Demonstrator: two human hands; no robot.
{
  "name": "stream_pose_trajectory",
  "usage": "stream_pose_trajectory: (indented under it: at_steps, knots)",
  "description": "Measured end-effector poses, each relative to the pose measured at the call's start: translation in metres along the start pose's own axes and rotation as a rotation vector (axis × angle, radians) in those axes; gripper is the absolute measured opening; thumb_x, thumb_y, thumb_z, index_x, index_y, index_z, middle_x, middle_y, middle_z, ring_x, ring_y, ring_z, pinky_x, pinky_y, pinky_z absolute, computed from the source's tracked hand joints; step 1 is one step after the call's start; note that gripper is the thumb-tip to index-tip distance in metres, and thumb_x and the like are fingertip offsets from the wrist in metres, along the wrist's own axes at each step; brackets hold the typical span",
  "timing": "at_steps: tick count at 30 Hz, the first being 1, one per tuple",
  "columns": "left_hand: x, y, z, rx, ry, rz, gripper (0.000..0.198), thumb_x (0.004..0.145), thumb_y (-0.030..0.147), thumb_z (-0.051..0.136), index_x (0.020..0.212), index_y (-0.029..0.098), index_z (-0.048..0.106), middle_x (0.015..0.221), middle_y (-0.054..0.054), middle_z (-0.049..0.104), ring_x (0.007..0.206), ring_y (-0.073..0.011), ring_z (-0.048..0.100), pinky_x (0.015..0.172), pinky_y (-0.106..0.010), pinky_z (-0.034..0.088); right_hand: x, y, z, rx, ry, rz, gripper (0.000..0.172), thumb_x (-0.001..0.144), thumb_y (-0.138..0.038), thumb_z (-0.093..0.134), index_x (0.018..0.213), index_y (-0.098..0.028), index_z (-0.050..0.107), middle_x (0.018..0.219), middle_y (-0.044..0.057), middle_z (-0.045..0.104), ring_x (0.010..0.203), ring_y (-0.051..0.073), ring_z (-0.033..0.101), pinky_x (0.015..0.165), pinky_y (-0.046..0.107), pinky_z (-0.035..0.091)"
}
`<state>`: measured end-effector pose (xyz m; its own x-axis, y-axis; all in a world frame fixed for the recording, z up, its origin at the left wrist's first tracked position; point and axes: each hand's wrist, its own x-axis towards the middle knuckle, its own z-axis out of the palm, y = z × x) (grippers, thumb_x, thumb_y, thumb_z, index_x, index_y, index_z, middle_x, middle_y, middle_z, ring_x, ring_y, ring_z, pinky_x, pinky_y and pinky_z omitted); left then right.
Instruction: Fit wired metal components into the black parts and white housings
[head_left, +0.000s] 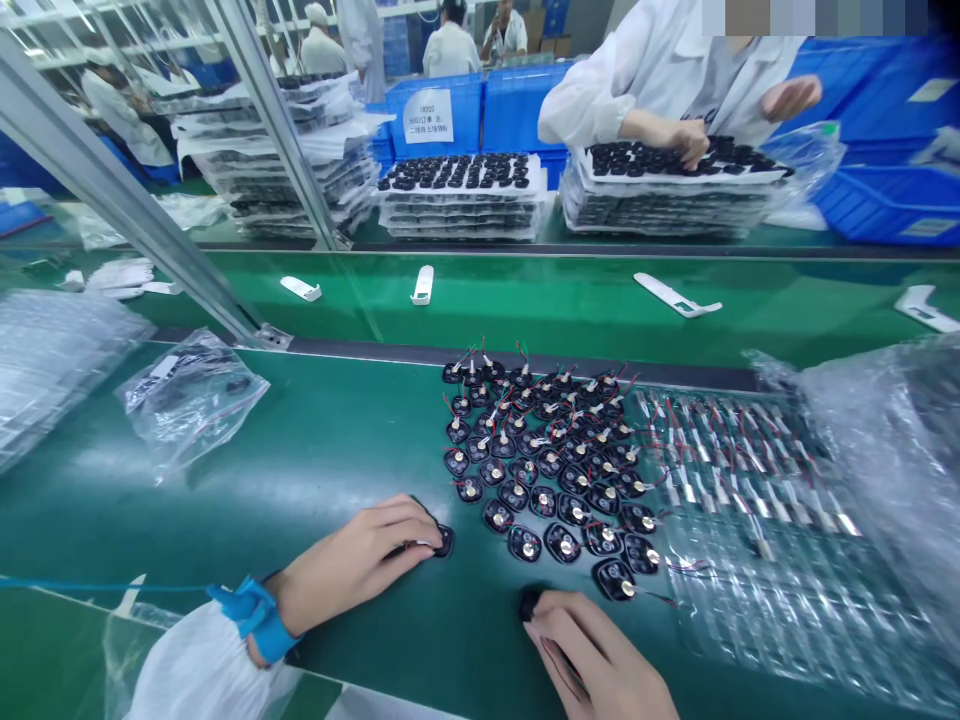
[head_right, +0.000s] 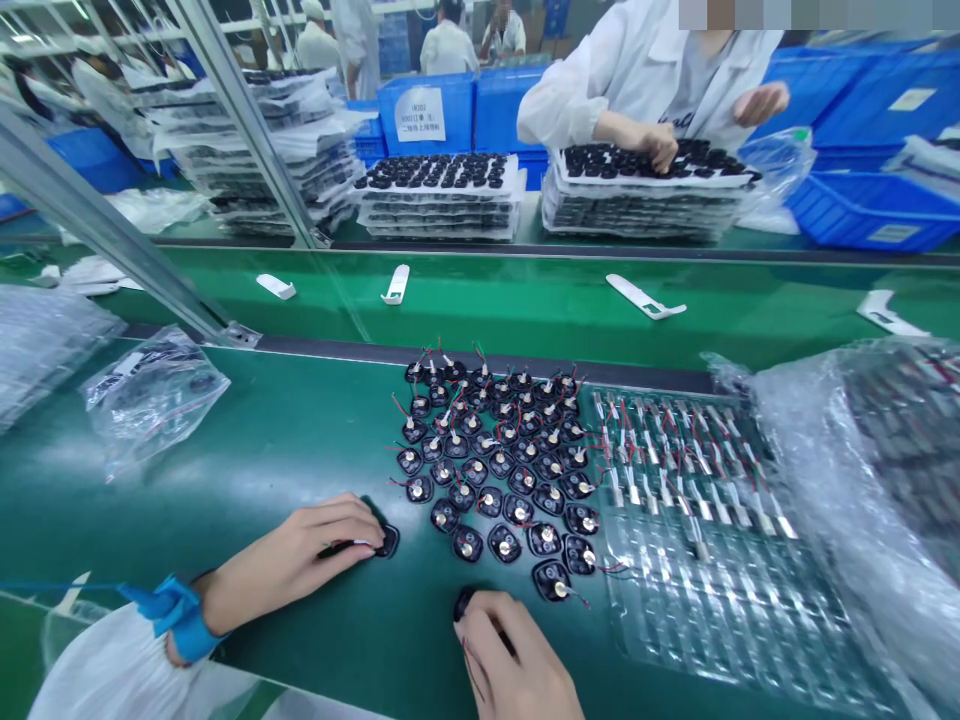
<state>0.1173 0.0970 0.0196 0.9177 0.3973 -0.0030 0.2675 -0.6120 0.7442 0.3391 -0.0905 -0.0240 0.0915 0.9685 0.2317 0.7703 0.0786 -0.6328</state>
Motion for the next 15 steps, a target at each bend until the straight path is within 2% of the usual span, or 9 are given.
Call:
stream_pose_trajectory:
  at_steps: [3,10,15]
  knots:
    - [-0.001,0.002,-0.001,0.023,-0.028,-0.02,0.019,0.106,0.015,0.047,0.114,0.022,0.063,0.114,-0.003,0.068,0.108,-0.0171,0.061,0.096,-0.029,0.049,-0.001,-0.002,0.004,-0.014,0.056,0.013,0.026,0.107,-0.029,0.034,0.089,-0.025,0.052,0.086,0.001,0.064,0.07,0.008,0.064,0.066,0.014,0.052]
    - [0.0,0.009,-0.003,0.183,-0.095,-0.003,0.024,0.103,0.006,0.041,0.115,0.02,0.057,0.115,-0.006,0.062,0.106,-0.0197,0.058,0.091,-0.032,0.048,0.02,-0.016,-0.002,-0.066,0.106,-0.1,0.028,0.109,-0.034,0.032,0.093,-0.026,0.054,0.081,-0.001,0.068,0.067,0.01,0.068,0.061,0.017,0.055]
    - [0.007,0.016,-0.01,0.371,-0.186,0.055,0.029,0.096,-0.004,0.041,0.109,0.017,0.058,0.109,-0.007,0.063,0.1,-0.0223,0.059,0.083,-0.033,0.049,0.038,-0.028,0.01,-0.064,0.1,-0.12,0.03,0.109,-0.03,0.031,0.098,-0.026,0.059,0.086,-0.001,0.071,0.074,0.012,0.071,0.065,0.022,0.059]
